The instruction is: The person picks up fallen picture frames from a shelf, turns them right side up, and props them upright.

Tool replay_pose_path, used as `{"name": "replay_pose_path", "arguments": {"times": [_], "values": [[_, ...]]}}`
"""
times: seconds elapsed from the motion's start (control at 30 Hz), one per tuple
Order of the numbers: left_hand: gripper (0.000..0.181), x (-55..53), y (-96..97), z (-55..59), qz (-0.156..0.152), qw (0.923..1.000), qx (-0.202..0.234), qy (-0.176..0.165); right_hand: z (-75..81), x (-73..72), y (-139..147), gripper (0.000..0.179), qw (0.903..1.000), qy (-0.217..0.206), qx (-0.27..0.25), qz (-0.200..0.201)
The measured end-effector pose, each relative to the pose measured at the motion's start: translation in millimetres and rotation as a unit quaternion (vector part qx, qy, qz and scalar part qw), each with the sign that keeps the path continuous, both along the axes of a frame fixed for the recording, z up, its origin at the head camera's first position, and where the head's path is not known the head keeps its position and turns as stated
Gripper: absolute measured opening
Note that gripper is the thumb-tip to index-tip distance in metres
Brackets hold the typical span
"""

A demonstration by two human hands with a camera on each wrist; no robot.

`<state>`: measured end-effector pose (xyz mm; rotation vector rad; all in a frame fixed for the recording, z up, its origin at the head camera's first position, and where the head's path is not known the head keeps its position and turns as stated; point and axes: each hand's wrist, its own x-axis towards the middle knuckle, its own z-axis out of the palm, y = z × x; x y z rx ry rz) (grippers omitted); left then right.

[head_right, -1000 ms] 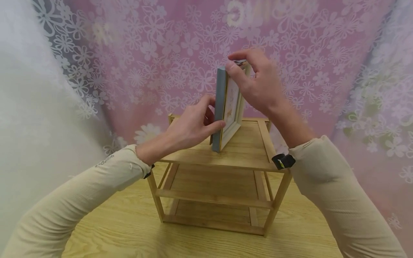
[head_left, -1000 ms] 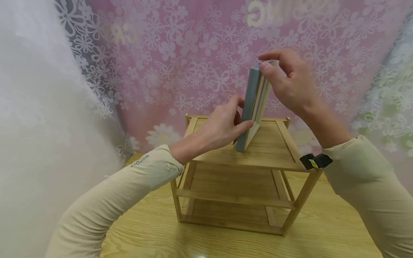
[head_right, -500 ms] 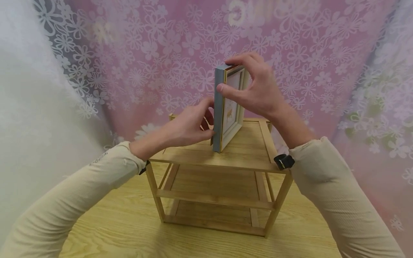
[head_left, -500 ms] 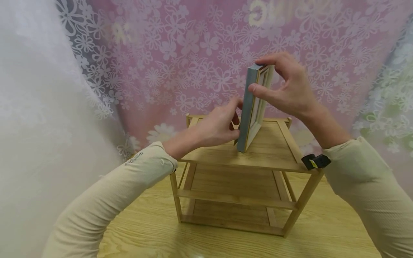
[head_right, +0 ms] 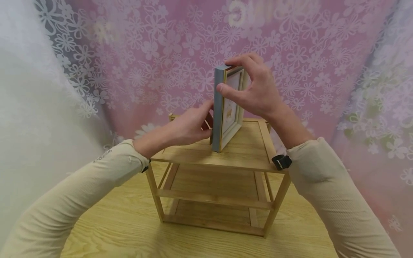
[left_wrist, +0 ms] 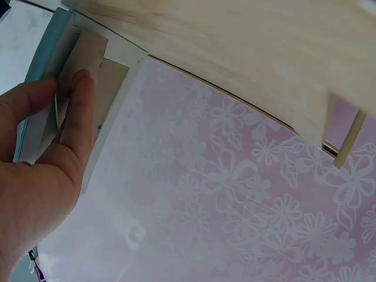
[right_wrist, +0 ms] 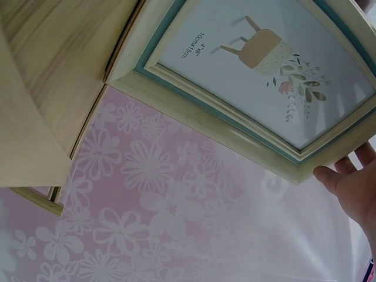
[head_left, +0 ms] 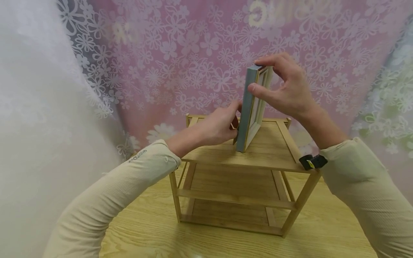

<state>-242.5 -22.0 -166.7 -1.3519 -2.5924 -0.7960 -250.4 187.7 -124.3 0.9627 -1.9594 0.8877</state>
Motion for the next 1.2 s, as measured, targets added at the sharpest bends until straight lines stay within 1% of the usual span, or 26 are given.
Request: {"name": "replay_pose_path", "arguments": {"times": [0.2, 0.3, 0.43, 0.5, 0.6, 0.7, 0.8, 0.97, 1.2], "values": [[0.047, 0.0, 0.6, 1.2, 0.001, 1.0000, 0.000, -0.006, 1.2, 0.0, 1, 0.049, 1.0000, 0.005, 0.001, 0.006], [0.046, 0.3, 0.6, 2.7, 0.006, 0.9999, -0.009, -0.012, 2.0, -0.6, 2, 0.049, 0.9999, 0.000, -0.001, 0.013], [0.047, 0.5, 1.1, 5.5, 0.030, 0.9988, -0.033, -0.019, 2.6, -1.1, 3, 0.047, 0.9993, -0.014, -0.009, 0.032], [0.047, 0.3, 1.3, 6.9, 0.045, 0.9978, -0.044, -0.021, 3.1, -0.8, 4, 0.047, 0.9986, -0.030, -0.017, 0.040], [0.044, -0.8, 1.9, 7.9, 0.057, 0.9968, -0.054, -0.017, 4.7, 0.5, 6, 0.047, 0.9970, -0.058, -0.026, 0.046], [0.035, -2.0, 2.0, 7.7, 0.053, 0.9970, -0.055, -0.010, 6.2, 2.1, 6, 0.046, 0.9956, -0.080, -0.029, 0.039], [0.028, -2.6, 0.8, 6.8, 0.048, 0.9974, -0.053, -0.005, 6.2, 2.8, 7, 0.046, 0.9947, -0.093, -0.030, 0.033], [0.029, -5.5, -2.8, 5.9, 0.048, 0.9973, -0.055, -0.003, 6.1, 2.2, 8, 0.046, 0.9929, -0.106, -0.038, 0.038], [0.029, -7.8, -4.1, 7.3, 0.042, 0.9972, -0.060, -0.011, 7.3, -0.4, 10, 0.044, 0.9878, -0.127, -0.056, 0.070]]}}
